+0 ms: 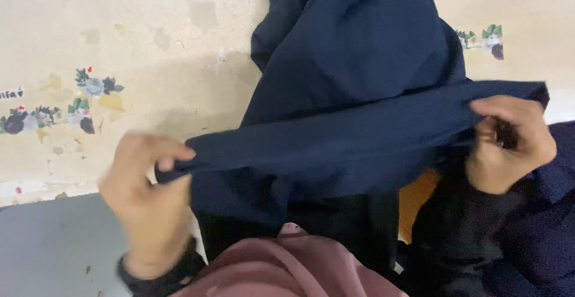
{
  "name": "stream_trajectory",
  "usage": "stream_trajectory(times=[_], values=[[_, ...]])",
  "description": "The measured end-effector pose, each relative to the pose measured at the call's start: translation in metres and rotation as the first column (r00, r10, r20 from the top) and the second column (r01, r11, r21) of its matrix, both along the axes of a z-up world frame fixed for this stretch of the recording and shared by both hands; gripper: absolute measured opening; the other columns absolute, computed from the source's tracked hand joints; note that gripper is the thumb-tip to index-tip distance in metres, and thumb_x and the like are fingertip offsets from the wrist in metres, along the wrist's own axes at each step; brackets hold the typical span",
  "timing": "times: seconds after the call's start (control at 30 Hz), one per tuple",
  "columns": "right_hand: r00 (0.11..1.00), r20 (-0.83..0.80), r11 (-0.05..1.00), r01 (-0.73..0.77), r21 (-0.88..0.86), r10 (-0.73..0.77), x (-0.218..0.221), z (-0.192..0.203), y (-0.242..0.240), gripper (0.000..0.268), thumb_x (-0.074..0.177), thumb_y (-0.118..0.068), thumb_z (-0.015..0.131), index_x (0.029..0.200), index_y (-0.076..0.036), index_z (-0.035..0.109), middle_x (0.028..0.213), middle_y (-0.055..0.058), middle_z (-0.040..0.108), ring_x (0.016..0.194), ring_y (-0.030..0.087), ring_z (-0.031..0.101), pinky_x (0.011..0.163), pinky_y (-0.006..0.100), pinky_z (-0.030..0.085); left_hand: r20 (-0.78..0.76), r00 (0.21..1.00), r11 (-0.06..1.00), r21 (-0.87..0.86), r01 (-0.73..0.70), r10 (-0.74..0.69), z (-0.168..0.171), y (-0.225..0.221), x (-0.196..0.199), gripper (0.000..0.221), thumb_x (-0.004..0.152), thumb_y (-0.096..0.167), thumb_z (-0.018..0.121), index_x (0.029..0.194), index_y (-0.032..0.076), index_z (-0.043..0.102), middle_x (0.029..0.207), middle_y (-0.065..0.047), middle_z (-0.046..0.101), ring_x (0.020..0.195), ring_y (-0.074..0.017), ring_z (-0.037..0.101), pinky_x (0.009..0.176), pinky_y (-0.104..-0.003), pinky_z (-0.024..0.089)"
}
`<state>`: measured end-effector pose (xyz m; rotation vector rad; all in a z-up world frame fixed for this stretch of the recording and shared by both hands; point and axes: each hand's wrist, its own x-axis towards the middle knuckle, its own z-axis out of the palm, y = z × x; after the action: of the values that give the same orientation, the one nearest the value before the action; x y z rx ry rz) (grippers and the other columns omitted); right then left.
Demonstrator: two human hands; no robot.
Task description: Trimming loose threads from dark blue fabric pieces using thread nippers at a quality control station.
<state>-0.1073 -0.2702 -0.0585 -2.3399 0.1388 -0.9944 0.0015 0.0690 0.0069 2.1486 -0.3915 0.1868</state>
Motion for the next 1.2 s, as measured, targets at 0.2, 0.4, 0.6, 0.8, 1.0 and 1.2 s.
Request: stream_trajectory(times=[0.2,0.4,0.6,0.8,1.0,1.2], values=[[0.904,-0.409,0.962,-0.012,0.274,0.128,-0.001,0.001,0.004,0.013,0.087,0.008,0.055,0.077,0.0,0.057,0.075,0.008,0.055,0.07,0.015,0.049,0.068,0.026,0.035,-0.433,0.892,0.982,0.067,0.176,-0.13,-0.028,0.044,0.046,0.042,0.084,0.032,0.049,0.059,0.012,0.022,0.059,0.004,0.015,0.058,-0.0077,0.016,0.054,-0.022,0.015],[0.903,-0.396,0.916,0.009,0.402,0.165,0.014,-0.015,0.01,0.011,0.087,0.007,0.059,0.079,-0.001,0.059,0.077,0.005,0.056,0.075,0.011,0.051,0.072,0.022,0.039,0.159,0.986,0.779,0.625,-0.057,-0.056,-0.049,0.023,0.035,0.032,0.092,0.035,0.051,0.103,0.006,0.059,0.095,-0.011,0.054,0.087,-0.0308,0.047,0.073,-0.038,0.033],[0.901,-0.399,0.937,-0.023,0.349,0.171,0.017,-0.007,0.016,0.013,0.083,0.012,0.053,0.079,0.0,0.059,0.078,0.008,0.057,0.075,0.014,0.052,0.072,0.025,0.041,0.304,0.939,0.974,0.201,0.102,-0.161,-0.004,-0.049,0.006,0.008,0.086,-0.002,0.053,0.093,-0.003,0.056,0.097,-0.016,0.057,0.089,-0.0301,0.055,0.081,-0.037,0.039],[0.904,-0.389,0.954,-0.058,0.295,0.175,0.017,-0.005,0.017,0.011,0.084,0.01,0.056,0.079,0.001,0.059,0.075,0.008,0.057,0.074,0.014,0.052,0.069,0.026,0.041,0.267,0.941,0.942,0.315,0.118,-0.207,-0.05,-0.096,0.029,0.04,0.082,0.044,0.051,0.095,0.006,0.056,0.094,-0.007,0.053,0.089,-0.0254,0.051,0.073,-0.036,0.039],[0.903,-0.421,0.949,0.049,0.311,0.091,0.018,-0.01,0.013,0.005,0.079,-0.002,0.067,0.076,-0.003,0.063,0.061,0.012,0.057,0.055,0.017,0.048,0.055,0.027,0.036,0.286,0.951,0.993,-0.046,-0.113,0.121,-0.059,-0.069,0.054,0.011,0.09,0.014,0.055,0.079,0.015,0.055,0.069,0.003,0.055,0.065,-0.0162,0.055,0.06,-0.026,0.043],[0.916,-0.372,0.962,-0.047,0.269,0.149,0.018,-0.009,0.014,0.015,0.077,0.011,0.053,0.076,-0.002,0.059,0.075,0.007,0.06,0.074,0.013,0.056,0.065,0.025,0.043,0.369,0.926,0.985,-0.112,0.133,-0.083,-0.024,-0.099,0.015,0.032,0.083,-0.003,0.058,0.112,0.003,0.046,0.107,-0.013,0.056,0.103,-0.0299,0.056,0.096,-0.041,0.043]])
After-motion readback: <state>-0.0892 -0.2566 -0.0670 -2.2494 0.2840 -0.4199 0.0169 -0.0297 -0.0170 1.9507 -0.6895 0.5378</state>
